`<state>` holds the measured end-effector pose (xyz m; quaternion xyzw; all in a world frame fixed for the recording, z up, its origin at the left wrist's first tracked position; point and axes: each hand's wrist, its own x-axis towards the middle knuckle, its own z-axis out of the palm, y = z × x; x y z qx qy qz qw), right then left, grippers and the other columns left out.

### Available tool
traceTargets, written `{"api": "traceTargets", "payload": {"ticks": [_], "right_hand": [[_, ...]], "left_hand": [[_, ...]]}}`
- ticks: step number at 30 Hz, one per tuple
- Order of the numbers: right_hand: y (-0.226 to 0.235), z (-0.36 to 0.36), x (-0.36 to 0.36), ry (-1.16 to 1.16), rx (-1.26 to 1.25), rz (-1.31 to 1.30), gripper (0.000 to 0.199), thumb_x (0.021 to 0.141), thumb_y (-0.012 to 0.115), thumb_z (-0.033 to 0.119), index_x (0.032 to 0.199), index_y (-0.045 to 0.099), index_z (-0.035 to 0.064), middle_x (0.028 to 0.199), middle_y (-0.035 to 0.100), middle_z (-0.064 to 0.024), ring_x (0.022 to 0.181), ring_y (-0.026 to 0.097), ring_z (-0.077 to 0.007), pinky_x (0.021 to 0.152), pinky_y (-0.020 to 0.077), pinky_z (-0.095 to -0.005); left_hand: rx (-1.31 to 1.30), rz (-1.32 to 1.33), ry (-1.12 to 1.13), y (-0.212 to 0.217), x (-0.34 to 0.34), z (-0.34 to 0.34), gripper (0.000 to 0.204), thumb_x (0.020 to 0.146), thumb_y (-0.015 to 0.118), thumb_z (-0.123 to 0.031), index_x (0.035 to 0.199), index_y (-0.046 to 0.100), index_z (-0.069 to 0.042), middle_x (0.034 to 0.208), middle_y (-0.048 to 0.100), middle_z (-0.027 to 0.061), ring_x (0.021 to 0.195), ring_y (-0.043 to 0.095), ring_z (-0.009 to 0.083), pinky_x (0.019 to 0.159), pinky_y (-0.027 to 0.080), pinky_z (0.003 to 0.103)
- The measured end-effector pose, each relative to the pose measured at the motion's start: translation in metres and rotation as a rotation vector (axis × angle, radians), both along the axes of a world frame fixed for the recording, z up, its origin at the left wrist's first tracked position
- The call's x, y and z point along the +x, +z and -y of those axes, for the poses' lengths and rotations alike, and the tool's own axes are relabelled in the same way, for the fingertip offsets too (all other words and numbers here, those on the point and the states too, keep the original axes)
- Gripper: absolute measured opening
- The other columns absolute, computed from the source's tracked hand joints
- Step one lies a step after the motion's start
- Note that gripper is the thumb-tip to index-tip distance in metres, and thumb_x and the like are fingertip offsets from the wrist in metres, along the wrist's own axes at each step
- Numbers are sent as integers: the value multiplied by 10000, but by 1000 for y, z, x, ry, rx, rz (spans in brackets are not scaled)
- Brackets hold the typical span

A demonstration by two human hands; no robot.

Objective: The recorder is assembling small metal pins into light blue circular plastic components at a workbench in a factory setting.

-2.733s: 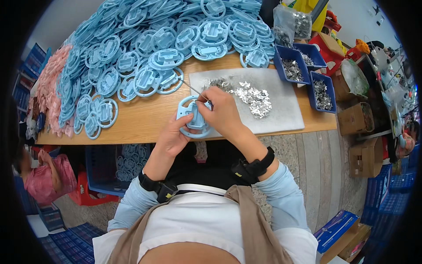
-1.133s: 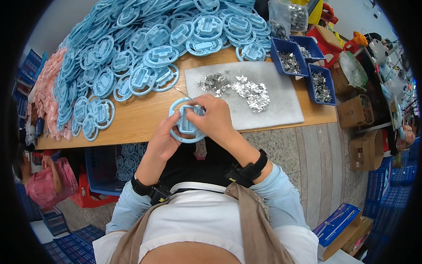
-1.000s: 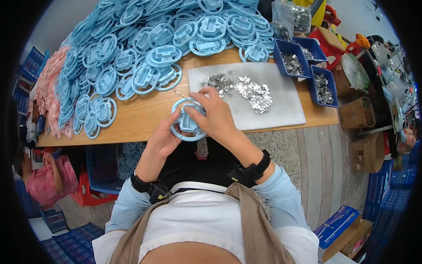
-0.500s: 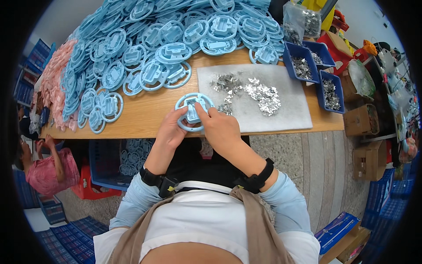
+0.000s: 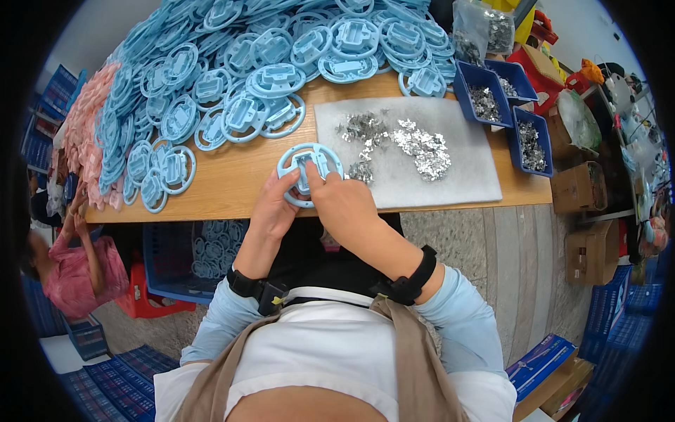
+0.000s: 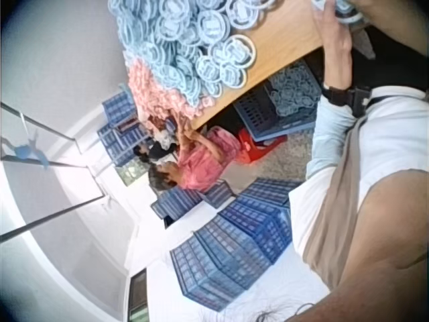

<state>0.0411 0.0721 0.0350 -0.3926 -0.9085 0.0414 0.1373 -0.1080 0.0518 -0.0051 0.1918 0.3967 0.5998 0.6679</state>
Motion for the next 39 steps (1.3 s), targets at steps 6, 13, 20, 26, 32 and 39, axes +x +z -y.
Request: {"api": "traceTargets", "payload": {"ticks": [6, 13, 20, 26, 32, 39], "right_hand": [[5, -8, 12, 43, 18, -357, 481, 728, 601, 27, 1200, 510, 33, 735, 581, -88, 570, 584, -224, 489, 450, -321], [8, -18, 13, -90, -808, -858, 344, 824, 568, 65, 1152, 538, -34, 752, 581, -18, 654, 494, -52, 572, 402, -208], [-7, -13, 13, -52, -752, -964, 284, 819, 527, 55, 1091, 559, -17, 641, 578, -66, 576, 499, -76, 538, 407, -248], [-7, -7, 18, -65, -918, -849, 334, 850, 533, 61, 1173, 528, -21, 749, 591, -20, 672, 502, -42, 609, 420, -213], [-16, -25, 29, 67, -849, -808, 284, 845, 566, 114, 1100, 586, -8, 765, 624, -38, 732, 532, -63, 645, 445, -238], [-18, -139, 87, -240, -56, -406, 175, 737, 629, 107, 887, 654, 21, 834, 598, -129, 775, 586, -286, 684, 454, -342]], "left_hand": [[73, 67, 76, 22, 0, 7, 279, 887, 548, -220, 1120, 482, -81, 998, 574, 38, 890, 588, 139, 732, 526, 316], [-39, 90, 80, 28, -4, 12, 331, 886, 549, -301, 1088, 532, -39, 1002, 609, 65, 912, 608, 156, 752, 532, 322], [-142, -50, -6, 39, -10, 18, 381, 838, 622, -284, 1073, 547, 6, 933, 627, 77, 826, 630, 156, 681, 535, 301], [-108, -143, 46, 21, -10, 16, 258, 833, 622, -223, 985, 580, -19, 877, 640, 66, 772, 636, 148, 652, 524, 269], [-34, -101, 139, 15, -6, 12, 210, 821, 640, -191, 942, 610, -22, 823, 641, 48, 691, 621, 114, 597, 517, 247], [-73, -131, 26, 19, -9, 10, 181, 823, 639, -201, 909, 618, -44, 769, 636, 23, 630, 606, 92, 556, 502, 227]]}}
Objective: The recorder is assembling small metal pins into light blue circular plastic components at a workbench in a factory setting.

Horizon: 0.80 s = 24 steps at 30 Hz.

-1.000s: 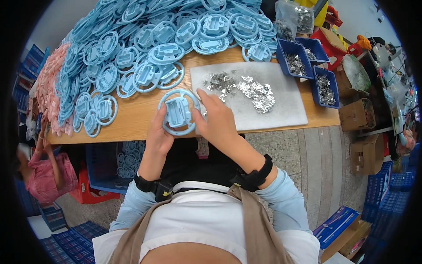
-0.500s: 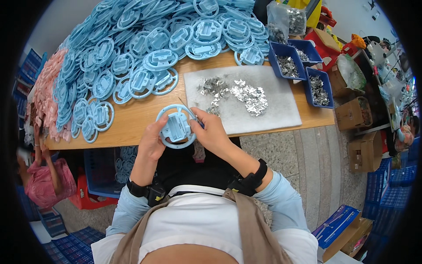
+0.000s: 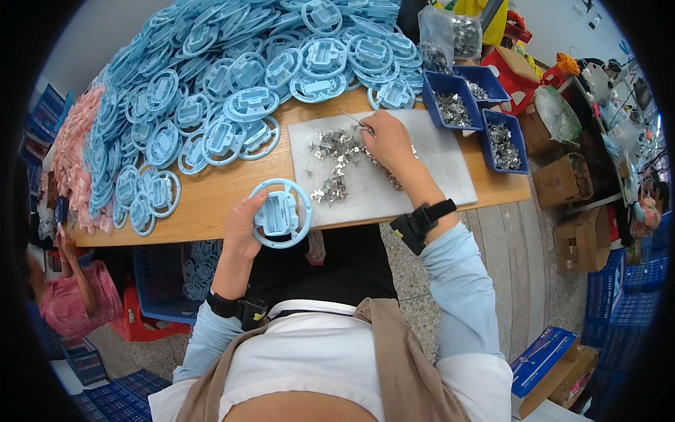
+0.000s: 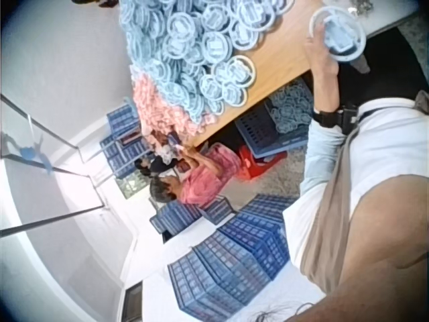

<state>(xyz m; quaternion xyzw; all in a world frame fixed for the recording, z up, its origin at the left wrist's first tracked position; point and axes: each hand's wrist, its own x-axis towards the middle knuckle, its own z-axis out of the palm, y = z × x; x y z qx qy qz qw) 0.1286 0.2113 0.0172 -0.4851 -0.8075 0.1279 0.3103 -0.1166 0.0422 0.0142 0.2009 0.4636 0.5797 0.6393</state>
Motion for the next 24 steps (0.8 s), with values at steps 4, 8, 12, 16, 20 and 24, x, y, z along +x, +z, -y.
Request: {"api": "traceTargets", "payload": {"ticks": [4, 8, 12, 16, 20, 24], "right_hand": [[-2, -12, -2, 86, -7, 72, 159, 725, 617, 103, 852, 645, 11, 843, 563, -127, 783, 556, -310, 692, 444, -367], [5, -2, -5, 139, 29, 150, 139, 712, 622, 93, 812, 639, -2, 815, 578, -121, 737, 565, -287, 660, 445, -355], [-7, -17, 5, 85, -66, -127, 141, 708, 628, 93, 801, 652, -10, 772, 617, -123, 690, 582, -232, 639, 453, -321], [-9, -30, 6, 107, -139, -134, 152, 721, 620, 87, 826, 662, -13, 768, 637, -133, 695, 595, -206, 650, 460, -302], [-10, -29, -4, 199, -182, -119, 149, 705, 600, 74, 802, 646, -29, 739, 624, -186, 668, 604, -281, 634, 461, -343], [-10, -32, -5, 205, -183, -102, 137, 701, 597, 59, 790, 638, -37, 709, 617, -187, 643, 600, -285, 616, 456, -338]], "left_hand": [[-21, 55, -4, 1, 3, -1, 190, 825, 641, -219, 913, 616, -53, 784, 635, 21, 648, 609, 89, 554, 504, 225], [-41, 70, 35, 0, 3, -2, 231, 831, 635, -236, 945, 604, -38, 830, 638, 40, 699, 628, 108, 599, 530, 249], [-54, 76, 25, 3, 3, -1, 275, 836, 626, -251, 982, 587, -22, 867, 637, 63, 742, 639, 123, 624, 546, 263], [-59, 82, 30, 7, 3, 0, 284, 838, 621, -255, 997, 579, -24, 870, 635, 63, 741, 638, 120, 598, 547, 251], [-50, 70, 12, 3, 1, 0, 276, 839, 620, -247, 1012, 572, -38, 859, 626, 42, 726, 627, 106, 609, 540, 242], [-29, 65, -21, 5, 4, 2, 262, 843, 617, -226, 1031, 566, -50, 869, 614, 22, 756, 607, 91, 648, 521, 238]]}}
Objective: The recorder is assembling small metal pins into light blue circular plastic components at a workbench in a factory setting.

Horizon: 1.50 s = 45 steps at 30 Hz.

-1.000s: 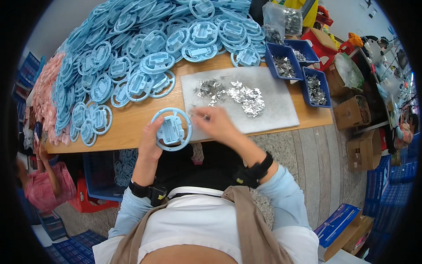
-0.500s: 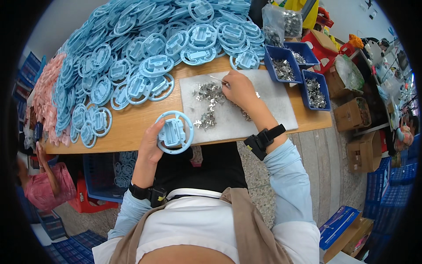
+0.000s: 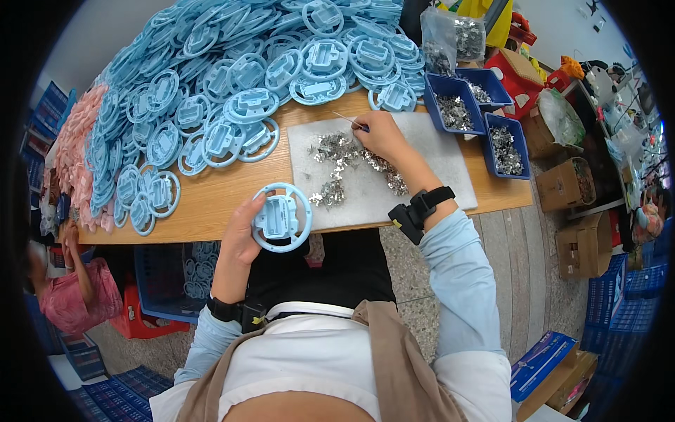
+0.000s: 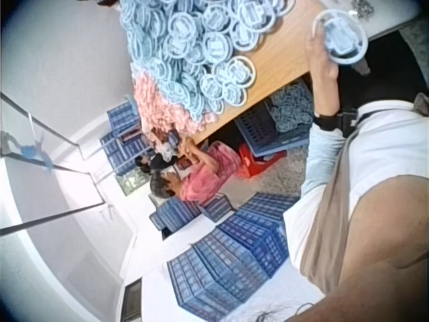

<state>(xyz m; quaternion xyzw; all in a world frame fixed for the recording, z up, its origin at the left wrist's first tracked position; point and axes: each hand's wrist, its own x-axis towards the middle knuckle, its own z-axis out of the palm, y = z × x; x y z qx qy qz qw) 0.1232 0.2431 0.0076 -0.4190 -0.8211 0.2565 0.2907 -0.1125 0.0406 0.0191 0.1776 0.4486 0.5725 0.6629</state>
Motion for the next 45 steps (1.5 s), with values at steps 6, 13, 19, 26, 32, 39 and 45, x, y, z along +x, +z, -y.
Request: {"api": "traceTargets", "payload": {"ticks": [6, 13, 19, 26, 32, 39, 45], "right_hand": [[9, -1, -4, -9, -6, 130, 125, 685, 604, 61, 754, 627, -40, 693, 615, -179, 628, 594, -279, 606, 456, -343], [23, 5, -10, 14, 103, 91, 120, 660, 625, 74, 727, 619, -25, 617, 597, -98, 536, 540, -157, 526, 424, -280], [79, 87, -50, 108, 84, -142, 94, 662, 643, 68, 724, 621, 1, 608, 580, -43, 517, 485, -77, 480, 389, -228], [80, 113, -57, 166, -82, -163, 110, 697, 664, 82, 769, 638, 3, 647, 599, -16, 528, 465, -51, 481, 379, -212], [81, 106, -48, 245, -367, -205, 139, 723, 690, 110, 807, 654, 5, 676, 609, 7, 544, 444, -27, 482, 359, -194], [78, 120, -41, 207, -306, -244, 120, 712, 696, 77, 790, 635, 11, 668, 574, 20, 561, 440, -18, 498, 348, -178], [69, 125, -44, 181, -234, -253, 96, 705, 687, 54, 775, 629, 21, 683, 575, 7, 559, 442, -28, 496, 351, -187]], "left_hand": [[95, -106, -4, 15, 13, -11, 261, 853, 606, -161, 1072, 559, -27, 891, 609, 18, 796, 589, 72, 648, 499, 225], [221, -302, -141, 21, 20, -28, 238, 849, 615, -171, 1017, 611, -2, 867, 624, 16, 714, 580, 53, 620, 477, 191], [339, -536, -149, 29, 23, -35, 248, 840, 616, -167, 983, 626, 36, 845, 623, 29, 744, 547, 56, 648, 437, 198], [355, -553, -168, 29, 24, -27, 215, 840, 590, -106, 980, 624, 53, 861, 628, 35, 766, 547, 60, 669, 441, 202], [364, -642, -210, 30, 23, -23, 203, 844, 582, -104, 967, 627, 51, 852, 626, 30, 763, 549, 61, 665, 444, 203], [267, -522, -76, 28, 24, -21, 241, 862, 577, -140, 1021, 599, 40, 880, 611, 28, 773, 545, 56, 665, 444, 198], [259, -455, -42, 26, 25, -20, 298, 866, 562, -148, 1069, 573, 69, 897, 612, 71, 778, 561, 82, 659, 456, 213]]}}
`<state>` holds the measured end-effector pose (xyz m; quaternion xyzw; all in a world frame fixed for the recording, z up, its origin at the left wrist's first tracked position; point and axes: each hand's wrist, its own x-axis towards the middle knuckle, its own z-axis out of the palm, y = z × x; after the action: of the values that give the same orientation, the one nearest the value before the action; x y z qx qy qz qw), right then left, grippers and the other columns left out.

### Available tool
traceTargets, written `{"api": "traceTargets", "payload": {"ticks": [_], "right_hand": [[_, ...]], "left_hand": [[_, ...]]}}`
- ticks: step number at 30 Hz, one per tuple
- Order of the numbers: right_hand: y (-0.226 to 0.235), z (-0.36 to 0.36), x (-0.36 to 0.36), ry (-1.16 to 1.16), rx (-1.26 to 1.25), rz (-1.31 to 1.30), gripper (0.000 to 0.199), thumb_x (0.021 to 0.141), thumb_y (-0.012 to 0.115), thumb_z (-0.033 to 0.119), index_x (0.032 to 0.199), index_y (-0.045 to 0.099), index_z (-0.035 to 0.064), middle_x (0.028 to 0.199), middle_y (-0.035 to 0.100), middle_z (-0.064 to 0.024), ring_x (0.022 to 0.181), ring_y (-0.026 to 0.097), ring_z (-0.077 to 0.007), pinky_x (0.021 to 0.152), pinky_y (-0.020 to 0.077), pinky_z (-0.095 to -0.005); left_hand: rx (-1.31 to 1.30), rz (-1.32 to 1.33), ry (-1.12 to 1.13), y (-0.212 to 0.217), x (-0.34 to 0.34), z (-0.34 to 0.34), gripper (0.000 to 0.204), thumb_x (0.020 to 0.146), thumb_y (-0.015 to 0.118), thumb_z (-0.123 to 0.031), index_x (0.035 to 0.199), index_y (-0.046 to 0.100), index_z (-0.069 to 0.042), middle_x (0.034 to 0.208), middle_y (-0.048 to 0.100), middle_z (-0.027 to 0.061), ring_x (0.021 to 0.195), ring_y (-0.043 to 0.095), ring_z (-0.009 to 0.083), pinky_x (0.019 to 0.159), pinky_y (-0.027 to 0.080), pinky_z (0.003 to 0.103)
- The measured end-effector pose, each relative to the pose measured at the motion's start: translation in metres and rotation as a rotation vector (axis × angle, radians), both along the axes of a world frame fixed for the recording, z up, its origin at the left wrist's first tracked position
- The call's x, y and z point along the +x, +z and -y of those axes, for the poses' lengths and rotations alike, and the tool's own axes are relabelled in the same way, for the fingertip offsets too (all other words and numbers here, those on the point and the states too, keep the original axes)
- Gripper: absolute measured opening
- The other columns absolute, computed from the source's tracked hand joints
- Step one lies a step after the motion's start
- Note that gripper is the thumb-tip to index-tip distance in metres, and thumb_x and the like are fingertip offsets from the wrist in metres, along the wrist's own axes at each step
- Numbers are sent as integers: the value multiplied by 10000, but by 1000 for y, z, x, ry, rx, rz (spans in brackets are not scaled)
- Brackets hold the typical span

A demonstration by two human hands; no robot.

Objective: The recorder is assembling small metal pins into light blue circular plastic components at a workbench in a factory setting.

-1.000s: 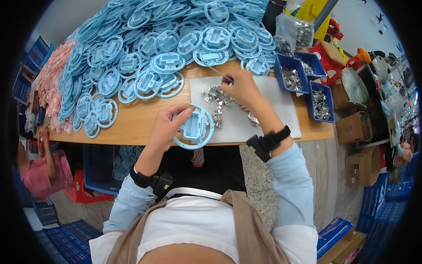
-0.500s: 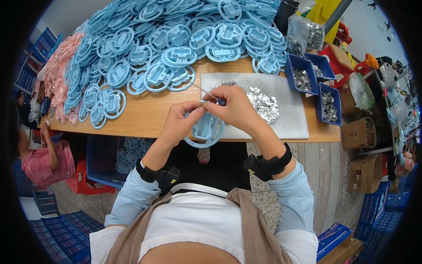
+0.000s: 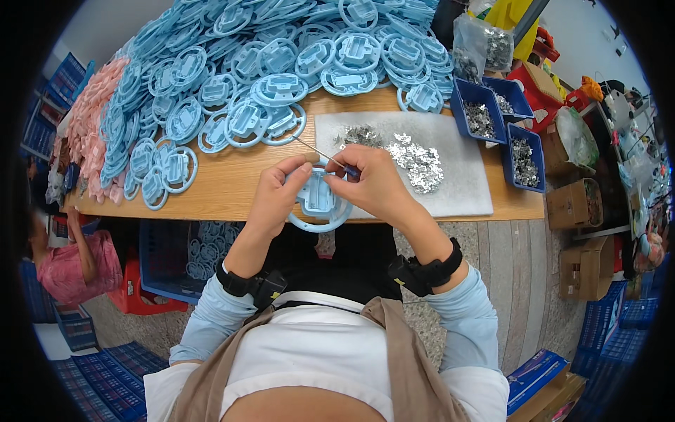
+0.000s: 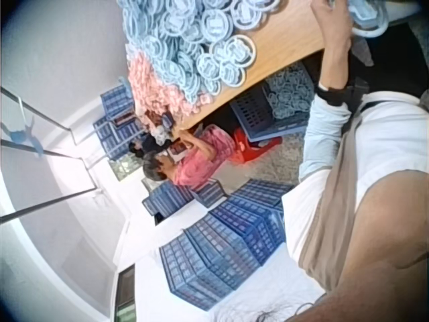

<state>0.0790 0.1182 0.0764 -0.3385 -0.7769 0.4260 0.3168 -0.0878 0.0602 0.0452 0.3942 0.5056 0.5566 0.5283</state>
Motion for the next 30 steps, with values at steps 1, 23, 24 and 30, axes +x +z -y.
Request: {"api": "traceTargets", "payload": {"ticks": [1, 23, 24, 30], "right_hand": [[0, 1, 0, -6, -1, -5, 95, 705, 686, 52, 774, 629, 20, 685, 576, 6, 558, 442, -29, 495, 352, -190], [-12, 19, -23, -199, -213, -116, 360, 662, 681, 186, 948, 629, -28, 690, 602, -64, 595, 506, -78, 541, 416, -224], [-12, 21, -25, -202, -187, -113, 369, 659, 684, 193, 950, 628, -27, 684, 594, -56, 588, 497, -75, 534, 411, -220], [-23, 36, -52, -98, -146, -85, 365, 687, 708, 168, 1001, 633, -5, 701, 568, 29, 528, 367, -9, 452, 294, -185]], "left_hand": [[-3, 21, 9, 0, 1, 0, 295, 865, 562, -146, 1069, 574, 67, 897, 612, 71, 778, 561, 83, 660, 457, 214], [-45, 211, 40, 7, -5, 21, 362, 853, 593, -187, 1124, 510, 38, 958, 607, 91, 858, 594, 123, 721, 486, 246], [-181, 320, 3, 4, -12, 26, 353, 853, 596, -204, 1112, 520, 23, 951, 609, 87, 856, 599, 128, 718, 492, 254], [-242, 406, 53, -4, -36, 46, 305, 842, 608, -260, 1028, 577, -20, 878, 620, 50, 759, 608, 119, 668, 499, 259]]}}
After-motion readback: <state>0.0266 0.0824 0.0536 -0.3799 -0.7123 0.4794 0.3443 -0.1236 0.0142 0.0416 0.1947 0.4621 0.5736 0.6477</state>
